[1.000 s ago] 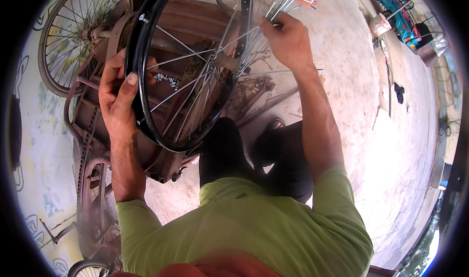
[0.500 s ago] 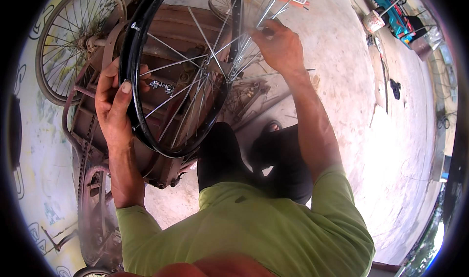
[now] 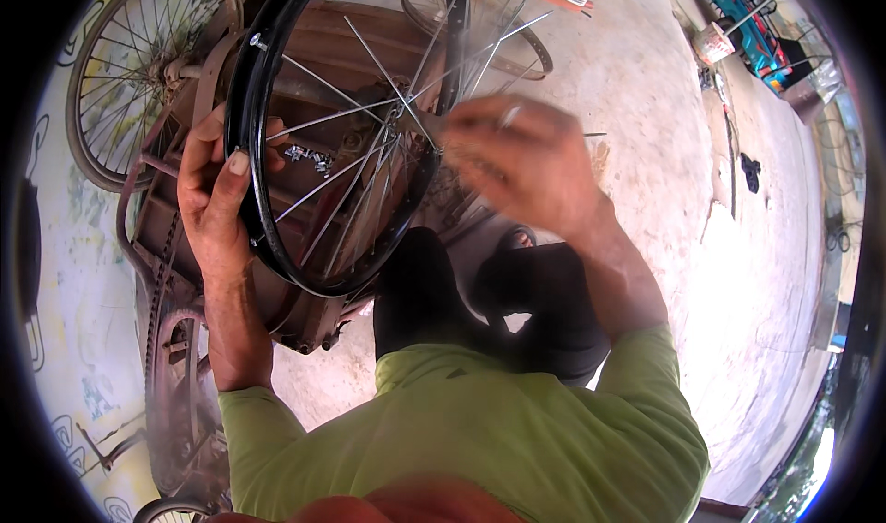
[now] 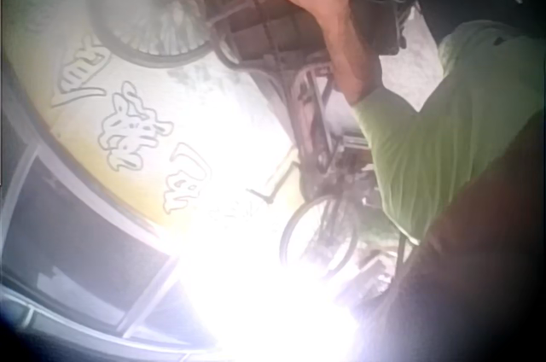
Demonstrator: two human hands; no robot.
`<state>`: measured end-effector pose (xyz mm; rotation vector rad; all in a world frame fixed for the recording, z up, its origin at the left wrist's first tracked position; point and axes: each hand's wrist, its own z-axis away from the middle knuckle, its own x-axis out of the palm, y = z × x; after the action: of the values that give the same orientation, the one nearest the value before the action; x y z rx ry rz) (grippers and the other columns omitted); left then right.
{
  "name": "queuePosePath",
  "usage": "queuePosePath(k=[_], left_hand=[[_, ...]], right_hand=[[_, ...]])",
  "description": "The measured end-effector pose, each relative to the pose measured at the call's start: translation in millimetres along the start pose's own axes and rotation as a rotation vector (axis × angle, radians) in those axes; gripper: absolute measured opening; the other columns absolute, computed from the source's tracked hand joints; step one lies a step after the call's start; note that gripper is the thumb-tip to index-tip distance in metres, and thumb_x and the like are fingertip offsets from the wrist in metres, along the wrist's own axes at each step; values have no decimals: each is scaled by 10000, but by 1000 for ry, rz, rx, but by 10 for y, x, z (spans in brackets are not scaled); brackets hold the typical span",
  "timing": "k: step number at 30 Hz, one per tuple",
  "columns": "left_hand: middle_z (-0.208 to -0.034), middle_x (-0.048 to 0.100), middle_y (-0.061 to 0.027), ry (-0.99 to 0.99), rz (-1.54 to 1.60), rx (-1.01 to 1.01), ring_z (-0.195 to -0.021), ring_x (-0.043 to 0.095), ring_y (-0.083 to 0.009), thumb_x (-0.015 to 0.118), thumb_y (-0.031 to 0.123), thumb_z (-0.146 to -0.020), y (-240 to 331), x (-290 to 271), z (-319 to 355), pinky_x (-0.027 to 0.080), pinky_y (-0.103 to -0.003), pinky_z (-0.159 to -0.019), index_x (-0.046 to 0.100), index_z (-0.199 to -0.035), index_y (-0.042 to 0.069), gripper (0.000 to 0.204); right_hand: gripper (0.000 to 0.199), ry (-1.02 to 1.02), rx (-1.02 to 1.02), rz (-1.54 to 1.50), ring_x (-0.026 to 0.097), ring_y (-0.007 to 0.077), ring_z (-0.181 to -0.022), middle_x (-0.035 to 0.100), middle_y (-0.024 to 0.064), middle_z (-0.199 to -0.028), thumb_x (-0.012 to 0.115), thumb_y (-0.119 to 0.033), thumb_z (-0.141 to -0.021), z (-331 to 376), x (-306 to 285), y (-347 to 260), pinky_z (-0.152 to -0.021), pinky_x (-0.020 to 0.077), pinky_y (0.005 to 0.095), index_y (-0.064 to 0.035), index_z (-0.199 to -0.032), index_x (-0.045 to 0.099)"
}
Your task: The person is assembling a bicycle wheel by inserting spokes into the rim and hub. They are seen threading the spokes through the rim holes and securing them to the hub, working methodically around the wheel.
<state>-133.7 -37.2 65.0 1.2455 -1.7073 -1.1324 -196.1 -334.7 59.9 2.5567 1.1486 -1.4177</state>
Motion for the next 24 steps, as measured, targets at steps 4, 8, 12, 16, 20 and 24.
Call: queuePosePath(k=[4,8,12,16,20,24], left_hand=[[-1083,670,-196,-10,39,15,-900,629,-187,656,188,-890,-6,17,11,499,-302,-832,504,-1282,-67,492],[-1073,664,-156,-36,44,-1,-975,634,-190,656,165,-897,-4,-23,16,488,-310,-887,520,-1256,-64,447],[-1070,662,-155,-22,9,-17,-954,640,-181,660,200,-891,22,-2,27,520,-298,-827,521,-1256,-57,468],[-1087,675,-217,30,-16,-35,-851,642,-196,649,212,-876,21,54,41,519,-315,-796,519,-1237,-48,463],[-1089,673,-218,20,-15,-32,-859,643,-197,650,219,-871,31,39,28,523,-318,-803,518,-1238,-48,473],[-1087,673,-218,11,-7,-31,-865,643,-197,652,225,-868,28,26,22,523,-315,-806,509,-1260,-53,502]], right_hand=[[200,-544,-249,-544,672,214,-819,642,124,-1151,776,-51,-699,104,-65,-436,-667,552,323,-76,-879,693],[181,-433,87,-679,674,239,-864,649,128,-1126,767,-16,-733,156,45,-135,-705,550,343,-49,-887,678],[298,-321,334,-227,670,273,-841,646,160,-1002,717,-103,-806,174,328,151,-735,530,370,-43,-1084,629],[392,-274,466,-129,672,345,-836,648,198,-998,694,-182,-826,31,708,178,-746,529,424,-50,-1179,586],[391,-263,470,61,665,393,-813,673,192,-953,669,-227,-836,-138,1003,255,-725,527,475,-58,-1179,587],[360,-226,550,32,666,376,-783,691,155,-874,675,-205,-828,-270,1112,277,-709,530,460,-65,-1150,599]])
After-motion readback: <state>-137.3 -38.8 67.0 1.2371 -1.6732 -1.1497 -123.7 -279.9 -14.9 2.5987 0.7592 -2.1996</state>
